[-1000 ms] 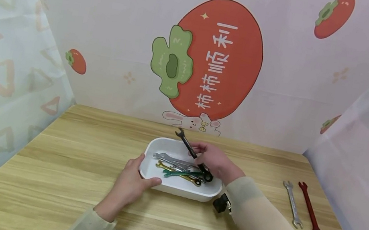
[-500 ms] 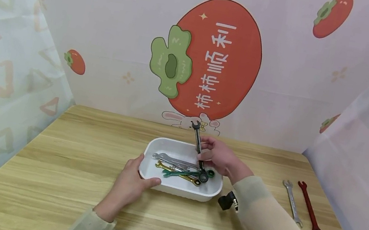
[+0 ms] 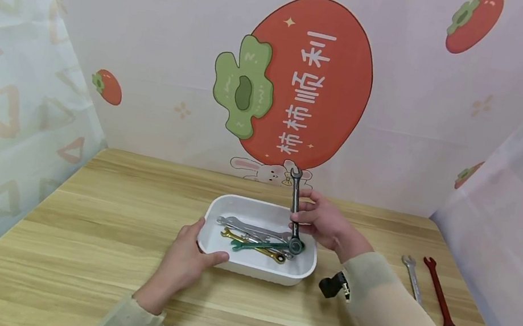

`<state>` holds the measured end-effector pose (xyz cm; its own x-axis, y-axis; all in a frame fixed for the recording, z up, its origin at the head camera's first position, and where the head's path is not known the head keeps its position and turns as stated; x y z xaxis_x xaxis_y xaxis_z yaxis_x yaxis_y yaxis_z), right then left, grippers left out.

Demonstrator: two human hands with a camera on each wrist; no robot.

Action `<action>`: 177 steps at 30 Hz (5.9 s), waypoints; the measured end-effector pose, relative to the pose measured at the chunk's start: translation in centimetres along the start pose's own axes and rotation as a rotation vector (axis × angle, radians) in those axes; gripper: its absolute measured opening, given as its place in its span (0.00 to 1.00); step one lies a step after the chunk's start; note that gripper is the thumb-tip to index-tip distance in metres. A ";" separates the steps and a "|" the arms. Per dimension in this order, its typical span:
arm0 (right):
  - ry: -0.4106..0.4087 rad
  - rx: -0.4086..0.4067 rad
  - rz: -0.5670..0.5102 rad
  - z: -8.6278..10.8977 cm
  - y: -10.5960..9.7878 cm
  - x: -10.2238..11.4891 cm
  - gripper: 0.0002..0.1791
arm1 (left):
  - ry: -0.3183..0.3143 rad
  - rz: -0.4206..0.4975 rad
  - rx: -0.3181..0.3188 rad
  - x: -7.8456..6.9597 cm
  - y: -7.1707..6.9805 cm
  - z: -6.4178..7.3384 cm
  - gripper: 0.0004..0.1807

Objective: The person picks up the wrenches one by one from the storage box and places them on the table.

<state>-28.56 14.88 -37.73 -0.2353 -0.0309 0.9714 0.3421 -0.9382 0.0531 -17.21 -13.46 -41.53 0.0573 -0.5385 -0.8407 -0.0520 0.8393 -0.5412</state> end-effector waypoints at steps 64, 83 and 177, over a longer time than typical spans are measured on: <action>0.080 -0.013 -0.007 12.7 -18.6 -6.5 0.20 | -0.001 -0.015 0.002 0.2 0.1 0.1 0.56; 0.183 -0.171 0.239 13.7 -20.1 -7.5 0.34 | 0.003 -0.015 0.001 0.1 0.1 0.2 0.56; -0.251 0.436 -0.684 7.6 -4.6 3.7 0.45 | -0.003 -0.020 0.010 -0.1 0.0 0.1 0.56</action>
<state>-24.08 21.70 -32.59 -0.3274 0.6207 0.7125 0.5302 -0.5035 0.6822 -17.07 -13.37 -41.47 0.0608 -0.5550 -0.8296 -0.0412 0.8290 -0.5577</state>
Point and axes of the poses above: each hand's wrist, its own z-axis away from the middle knuckle, its own y-axis out of the palm, x = y × z, the point moved 2 cm from there along -z, towards the middle knuckle, and after that the axes turned 2 degrees about z, right-handed, at the moved point
